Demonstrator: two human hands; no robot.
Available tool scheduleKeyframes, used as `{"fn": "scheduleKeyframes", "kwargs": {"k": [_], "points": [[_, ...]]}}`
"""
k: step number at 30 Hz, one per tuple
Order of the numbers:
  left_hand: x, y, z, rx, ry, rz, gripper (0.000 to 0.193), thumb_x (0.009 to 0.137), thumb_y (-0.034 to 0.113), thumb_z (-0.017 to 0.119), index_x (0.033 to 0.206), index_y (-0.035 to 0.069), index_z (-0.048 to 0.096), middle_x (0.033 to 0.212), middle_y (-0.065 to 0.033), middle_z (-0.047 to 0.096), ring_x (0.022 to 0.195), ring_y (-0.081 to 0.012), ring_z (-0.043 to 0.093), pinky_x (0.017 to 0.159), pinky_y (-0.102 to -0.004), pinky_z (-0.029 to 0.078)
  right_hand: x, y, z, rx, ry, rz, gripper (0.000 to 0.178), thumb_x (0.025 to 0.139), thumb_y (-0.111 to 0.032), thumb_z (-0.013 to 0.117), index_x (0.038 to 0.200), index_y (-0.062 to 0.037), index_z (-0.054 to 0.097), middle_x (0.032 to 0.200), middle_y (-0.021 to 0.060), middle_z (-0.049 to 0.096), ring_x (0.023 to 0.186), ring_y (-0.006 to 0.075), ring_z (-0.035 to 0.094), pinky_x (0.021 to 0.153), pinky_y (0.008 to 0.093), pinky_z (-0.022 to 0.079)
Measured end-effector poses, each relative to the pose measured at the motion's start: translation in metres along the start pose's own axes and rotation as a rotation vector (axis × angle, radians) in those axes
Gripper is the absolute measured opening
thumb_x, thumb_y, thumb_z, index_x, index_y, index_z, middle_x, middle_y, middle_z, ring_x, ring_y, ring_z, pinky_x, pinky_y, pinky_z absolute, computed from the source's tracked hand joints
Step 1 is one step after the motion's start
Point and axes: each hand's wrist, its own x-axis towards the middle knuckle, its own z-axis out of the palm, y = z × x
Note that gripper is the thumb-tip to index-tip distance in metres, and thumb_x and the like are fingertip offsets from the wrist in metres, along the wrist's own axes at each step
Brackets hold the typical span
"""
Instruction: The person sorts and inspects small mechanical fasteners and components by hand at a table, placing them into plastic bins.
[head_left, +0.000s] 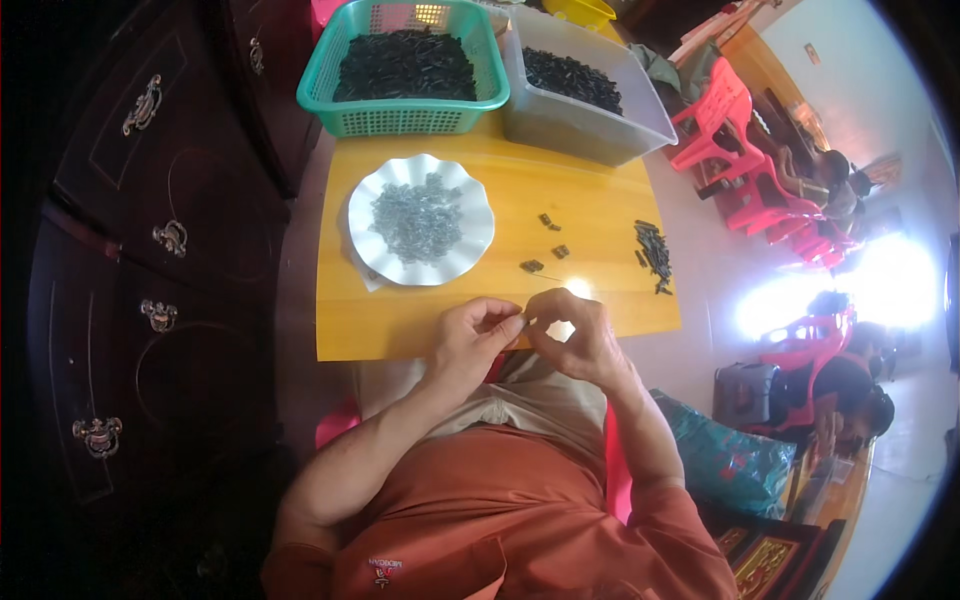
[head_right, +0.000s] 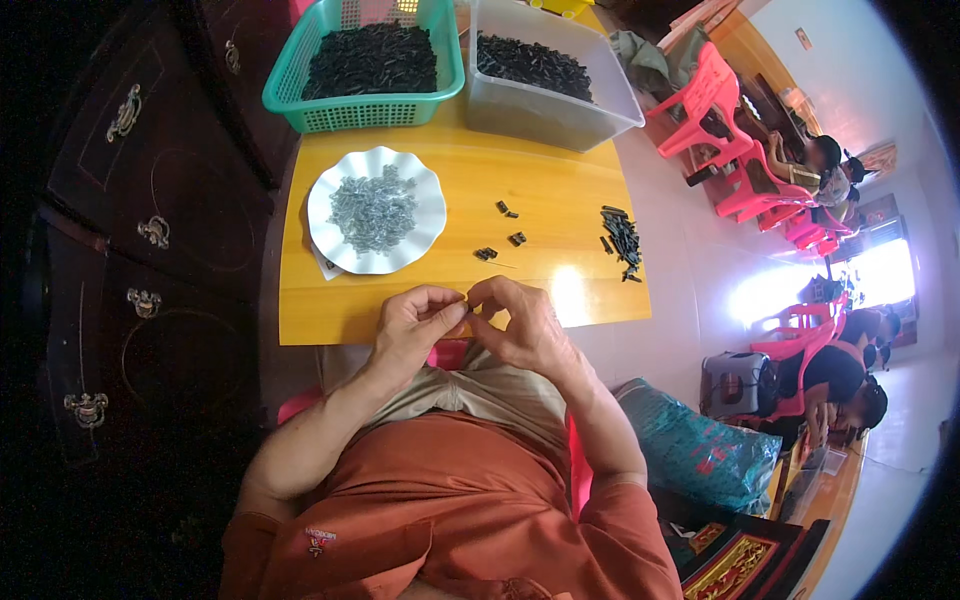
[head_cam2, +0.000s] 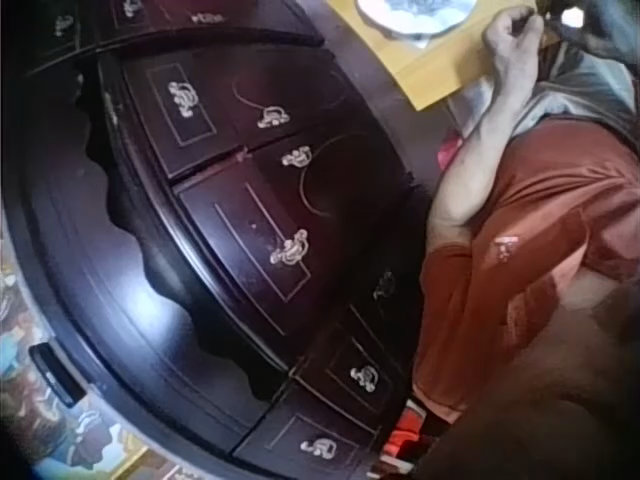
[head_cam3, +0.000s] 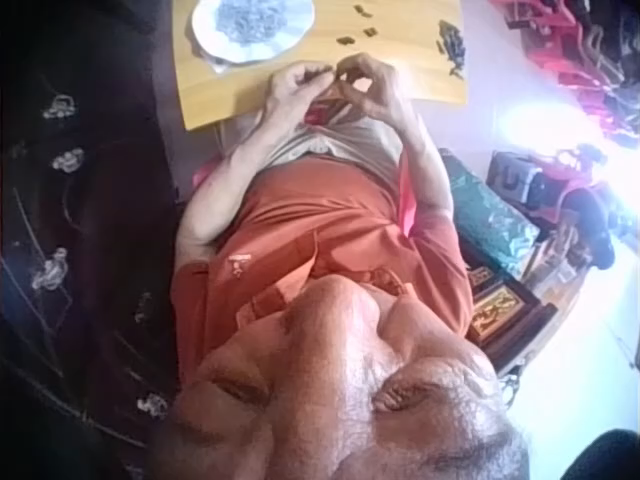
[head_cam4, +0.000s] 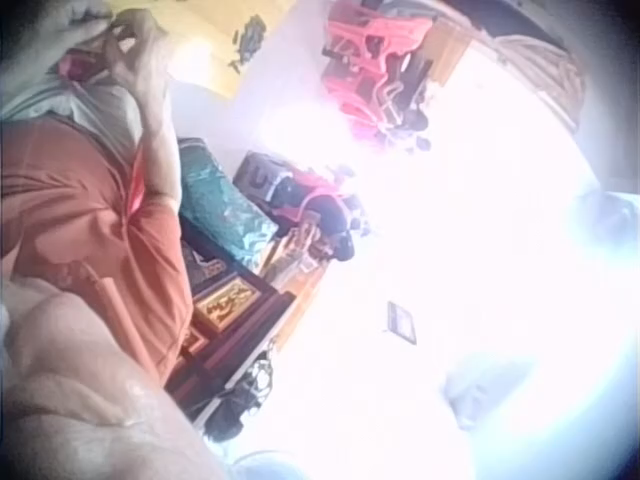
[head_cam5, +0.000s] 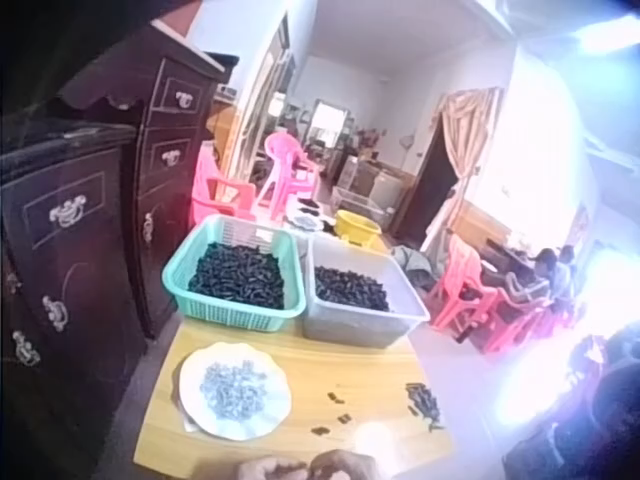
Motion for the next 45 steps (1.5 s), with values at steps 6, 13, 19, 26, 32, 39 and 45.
{"fn": "scheduleKeyframes", "kwargs": {"k": [6,13,19,26,32,39,45], "points": [[-0.001,-0.003,0.001,-0.001,-0.033,0.032,0.024,0.092,0.012,0.067,0.107,-0.007,0.064,0.093,-0.0086,0.069,0.08,-0.0116,0.066,0.073,-0.0235,0.054,-0.011,-0.001,0.01,0.01,0.113,-0.059,0.026,0.077,0.002,0.072,0.099,0.0001,0.059,0.086,0.0128,0.068,0.074,0.0225,0.07,0.066,0.033,0.055],[-0.003,0.002,0.004,-0.007,-0.026,0.047,0.02,0.093,0.01,0.066,0.104,-0.007,0.066,0.093,-0.009,0.069,0.082,-0.0117,0.066,0.075,-0.0234,0.054,-0.021,0.003,0.017,0.053,0.159,0.026,0.021,0.081,0.001,0.072,0.099,0.0011,0.061,0.087,0.0118,0.069,0.078,0.0187,0.07,0.069,0.0301,0.055],[-0.004,0.001,0.003,-0.077,-0.014,0.021,0.019,0.092,0.009,0.066,0.104,-0.007,0.065,0.093,-0.009,0.069,0.083,-0.0124,0.066,0.076,-0.0245,0.055,-0.024,0.008,0.026,0.183,0.208,0.031,0.016,0.086,0.001,0.07,0.098,0.0025,0.061,0.086,0.0107,0.069,0.08,0.0152,0.069,0.072,0.0273,0.056],[-0.006,0.008,0.002,-0.12,-0.028,-0.039,0.017,0.093,0.006,0.064,0.105,-0.006,0.064,0.094,-0.0101,0.068,0.083,-0.0142,0.067,0.076,-0.0257,0.056,-0.027,0.011,0.031,0.448,0.237,0.105,0.012,0.089,-0.001,0.068,0.098,0.0024,0.061,0.086,0.0088,0.068,0.08,0.0143,0.068,0.071,0.0258,0.055],[-0.007,0.014,0.002,-0.293,-0.1,-0.144,0.017,0.093,0.008,0.065,0.106,-0.003,0.062,0.094,-0.0092,0.067,0.084,-0.015,0.067,0.075,-0.0268,0.057,-0.027,0.009,0.033,0.485,0.247,0.134,0.007,0.093,0.0,0.063,0.099,0.0031,0.061,0.087,0.0082,0.066,0.08,0.0132,0.067,0.071,0.0245,0.054],[-0.008,0.015,0.002,-0.327,-0.128,-0.153,0.011,0.093,0.008,0.064,0.099,0.0,0.06,0.093,-0.009,0.067,0.083,-0.0145,0.066,0.076,-0.0266,0.056,-0.028,0.012,0.031,0.47,0.252,0.161,0.008,0.092,-0.002,0.065,0.098,0.0033,0.063,0.09,0.0095,0.066,0.081,0.0144,0.066,0.071,0.026,0.054],[-0.009,0.017,0.001,-0.342,-0.14,-0.168,0.01,0.092,0.008,0.065,0.098,0.001,0.06,0.092,-0.0075,0.066,0.085,-0.014,0.065,0.075,-0.0263,0.055,-0.024,0.007,0.023,0.249,0.198,0.003,0.017,0.089,-0.002,0.068,0.105,0.0035,0.065,0.093,0.0113,0.065,0.081,0.0176,0.066,0.071,0.0278,0.054]]}}
